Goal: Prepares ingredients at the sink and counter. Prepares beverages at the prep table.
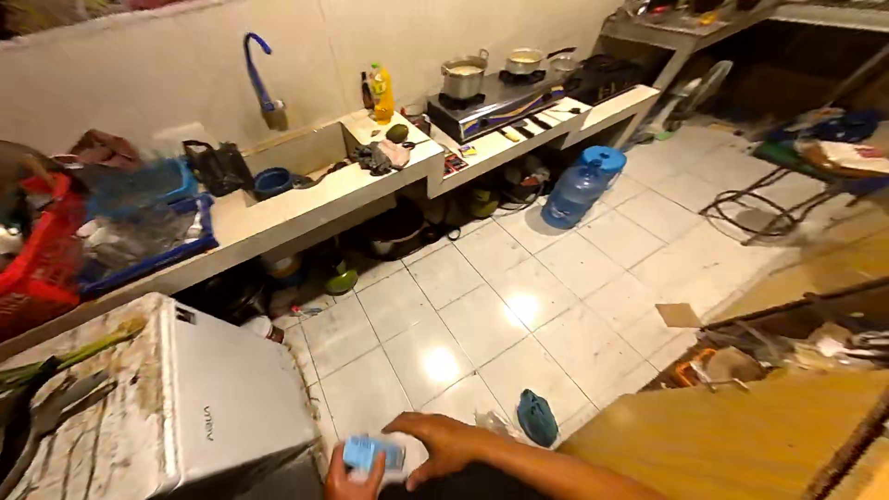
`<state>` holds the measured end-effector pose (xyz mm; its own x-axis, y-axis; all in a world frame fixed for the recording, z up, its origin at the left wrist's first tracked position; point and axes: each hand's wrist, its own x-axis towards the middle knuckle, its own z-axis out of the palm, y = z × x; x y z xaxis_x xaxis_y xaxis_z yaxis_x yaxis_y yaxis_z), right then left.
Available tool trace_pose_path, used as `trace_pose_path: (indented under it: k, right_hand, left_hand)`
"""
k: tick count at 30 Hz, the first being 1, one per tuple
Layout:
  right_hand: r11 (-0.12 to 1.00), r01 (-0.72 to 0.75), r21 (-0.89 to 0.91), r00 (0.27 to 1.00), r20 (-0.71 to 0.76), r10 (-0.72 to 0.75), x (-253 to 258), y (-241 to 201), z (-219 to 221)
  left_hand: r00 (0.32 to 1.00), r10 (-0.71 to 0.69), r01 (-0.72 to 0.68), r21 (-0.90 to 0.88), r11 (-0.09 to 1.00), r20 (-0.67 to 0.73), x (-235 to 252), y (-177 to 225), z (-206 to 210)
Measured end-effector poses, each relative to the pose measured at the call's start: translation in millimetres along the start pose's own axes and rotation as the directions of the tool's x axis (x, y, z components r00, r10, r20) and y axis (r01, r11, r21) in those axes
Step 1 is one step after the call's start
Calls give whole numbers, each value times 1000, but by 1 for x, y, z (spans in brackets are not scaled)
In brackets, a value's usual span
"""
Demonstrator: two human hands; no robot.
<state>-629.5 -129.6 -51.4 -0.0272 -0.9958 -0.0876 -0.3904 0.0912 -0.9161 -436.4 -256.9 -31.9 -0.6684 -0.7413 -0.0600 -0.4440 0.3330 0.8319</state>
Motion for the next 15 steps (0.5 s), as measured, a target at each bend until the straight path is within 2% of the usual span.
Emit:
trace_pose_path:
  k: [2, 4, 6, 8, 10, 13, 15]
  right_hand:
    - [998, -12, 62, 965, -260, 28, -10, 9, -15]
    - [993, -51, 105, 843, -529, 99, -12, 22, -42]
    - [991, -57, 120, 715, -688, 124, -20, 41, -82]
    - [987, -32, 159, 619, -772, 144, -34, 59, -124]
    - [972, 17, 235, 534, -824, 189, -46, 75, -169]
    - [950, 50, 309, 431, -864, 259, -54, 103, -228]
    - [943, 55, 328, 375, -882, 285, -52, 124, -270]
  left_hand:
    - [996, 80, -82, 39, 996, 33, 57, 44, 32]
    - [987, 101, -109, 54, 993, 126, 105, 91, 63]
    - [963, 161, -165, 1, 986, 216, 146, 130, 101]
    - [913, 246, -222, -110, 969, 324, 182, 160, 143]
    - [839, 300, -218, -225, 950, 453, 220, 184, 188]
    - [729, 260, -84, -294, 952, 634, 273, 221, 252]
    - [689, 224, -34, -278, 960, 689, 308, 250, 295]
